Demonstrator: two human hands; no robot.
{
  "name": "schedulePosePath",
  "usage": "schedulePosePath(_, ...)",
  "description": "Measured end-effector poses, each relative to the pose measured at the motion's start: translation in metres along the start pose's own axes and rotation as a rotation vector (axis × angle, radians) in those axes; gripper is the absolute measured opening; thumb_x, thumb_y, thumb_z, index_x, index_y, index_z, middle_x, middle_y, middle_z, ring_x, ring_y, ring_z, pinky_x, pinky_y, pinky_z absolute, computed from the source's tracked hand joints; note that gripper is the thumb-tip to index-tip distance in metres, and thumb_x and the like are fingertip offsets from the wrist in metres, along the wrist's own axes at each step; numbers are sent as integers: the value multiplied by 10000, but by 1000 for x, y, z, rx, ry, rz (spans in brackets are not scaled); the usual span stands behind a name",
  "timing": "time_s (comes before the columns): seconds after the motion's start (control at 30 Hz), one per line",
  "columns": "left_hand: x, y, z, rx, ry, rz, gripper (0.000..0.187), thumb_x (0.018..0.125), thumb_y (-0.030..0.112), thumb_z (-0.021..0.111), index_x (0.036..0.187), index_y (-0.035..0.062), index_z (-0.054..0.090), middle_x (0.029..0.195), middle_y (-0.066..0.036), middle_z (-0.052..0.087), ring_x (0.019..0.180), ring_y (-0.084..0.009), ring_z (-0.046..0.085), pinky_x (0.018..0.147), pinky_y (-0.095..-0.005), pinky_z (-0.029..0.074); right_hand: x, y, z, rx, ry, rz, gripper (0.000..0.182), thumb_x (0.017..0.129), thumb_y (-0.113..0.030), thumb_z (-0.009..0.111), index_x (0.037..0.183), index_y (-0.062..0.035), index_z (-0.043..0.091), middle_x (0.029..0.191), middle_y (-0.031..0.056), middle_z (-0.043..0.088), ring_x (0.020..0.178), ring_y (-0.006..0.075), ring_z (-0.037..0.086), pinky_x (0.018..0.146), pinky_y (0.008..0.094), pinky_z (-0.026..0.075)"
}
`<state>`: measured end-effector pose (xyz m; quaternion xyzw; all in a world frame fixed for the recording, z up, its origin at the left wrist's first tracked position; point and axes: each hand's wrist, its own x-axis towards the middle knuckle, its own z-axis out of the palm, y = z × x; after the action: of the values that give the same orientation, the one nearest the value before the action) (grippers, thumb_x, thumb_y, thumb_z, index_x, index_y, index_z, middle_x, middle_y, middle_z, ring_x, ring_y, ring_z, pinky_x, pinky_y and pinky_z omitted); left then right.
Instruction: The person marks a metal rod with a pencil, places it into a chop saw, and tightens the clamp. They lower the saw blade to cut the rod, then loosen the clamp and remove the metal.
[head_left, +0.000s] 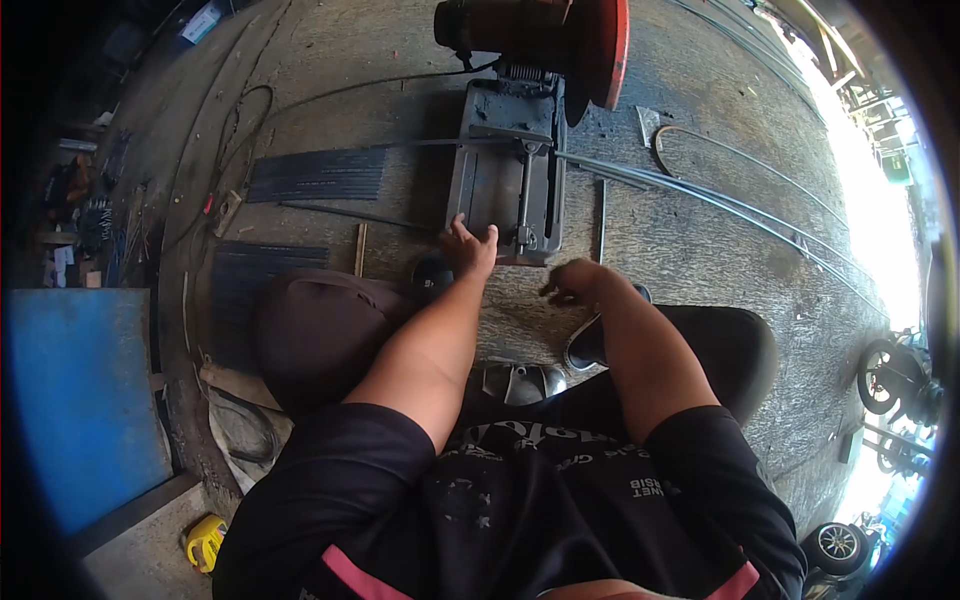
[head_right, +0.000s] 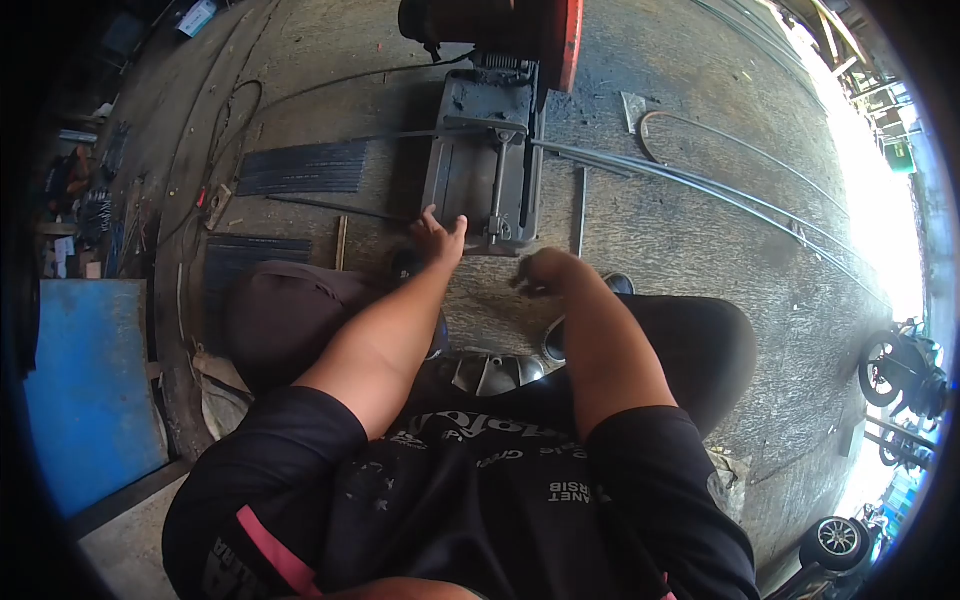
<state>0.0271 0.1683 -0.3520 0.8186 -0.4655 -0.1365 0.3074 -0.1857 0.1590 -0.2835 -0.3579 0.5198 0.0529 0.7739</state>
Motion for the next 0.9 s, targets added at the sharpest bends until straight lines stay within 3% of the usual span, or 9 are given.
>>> schedulePosePath(0.03,2,4,-4,5,-26,9,750,721,430,713,1314,106,388,1187,-235,451,1123,-389,431,955,-504,369,4,-1,-3,-264,226,228,184,812,-34,671,989,4,638,924,108,688,776,241,672,689,320,558)
schedulePosePath(0.1,-4,17,-15,-47,-149,-41,849,683,530,723,1332,109,372,1209,-240,431,1165,-387,405,972,-502,361,61,37,-39,-1086,-96,25,220,883,-39,576,1096,-44,632,1073,111,659,747,225,664,654,364,560)
schedulePosePath(0.17,-15,31,-29,25,-375,73,965,626,602,744,1363,123,344,1259,-220,394,1205,-381,380,994,-494,349,44,29,-24,-628,120,243,327,944,-86,453,1230,-137,603,1131,97,658,777,240,682,655,364,562)
schedulePosePath(0.3,-18,37,-28,157,-482,320,1048,573,638,765,1390,159,318,1304,-176,357,1235,-366,359,1005,-494,336,43,19,-20,-619,207,327,376,973,-128,383,1289,-200,573,1187,74,644,840,242,689,674,357,572)
schedulePosePath(0.57,-11,26,-14,136,-363,287,807,668,499,744,1320,178,392,1244,-147,407,1193,-339,396,954,-480,371,87,38,-32,-1306,51,196,432,909,-107,541,1331,-197,526,1181,66,647,867,247,697,693,380,594)
schedulePosePath(0.6,7,17,-24,-257,-273,-203,753,685,438,739,1297,148,409,1201,-160,439,1155,-345,422,941,-469,384,87,39,-33,-1305,52,198,432,909,-107,541,1331,-197,526,1181,66,647,867,247,697,693,380,594)
schedulePosePath(0.67,28,-15,-23,-654,-160,-698,699,701,378,733,1274,119,427,1157,-173,472,1117,-350,448,927,-459,397,83,38,-38,-1586,-42,94,458,894,-110,568,1339,-202,515,1156,79,655,860,259,698,680,384,596)
schedulePosePath(0.77,24,-27,-5,111,61,-207,676,696,273,727,1268,75,427,1111,-202,503,1098,-359,448,941,-460,375,81,32,-36,-1676,-33,47,449,894,-124,572,1333,-200,517,1135,78,663,854,264,699,673,381,599)
schedulePosePath(0.9,-10,58,-29,-91,-167,284,811,654,418,759,1317,132,392,1189,-211,441,1160,-398,380,1000,-516,311,96,32,-28,-1415,-15,227,377,885,-150,591,1260,-174,570,1112,83,671,853,268,699,657,384,594)
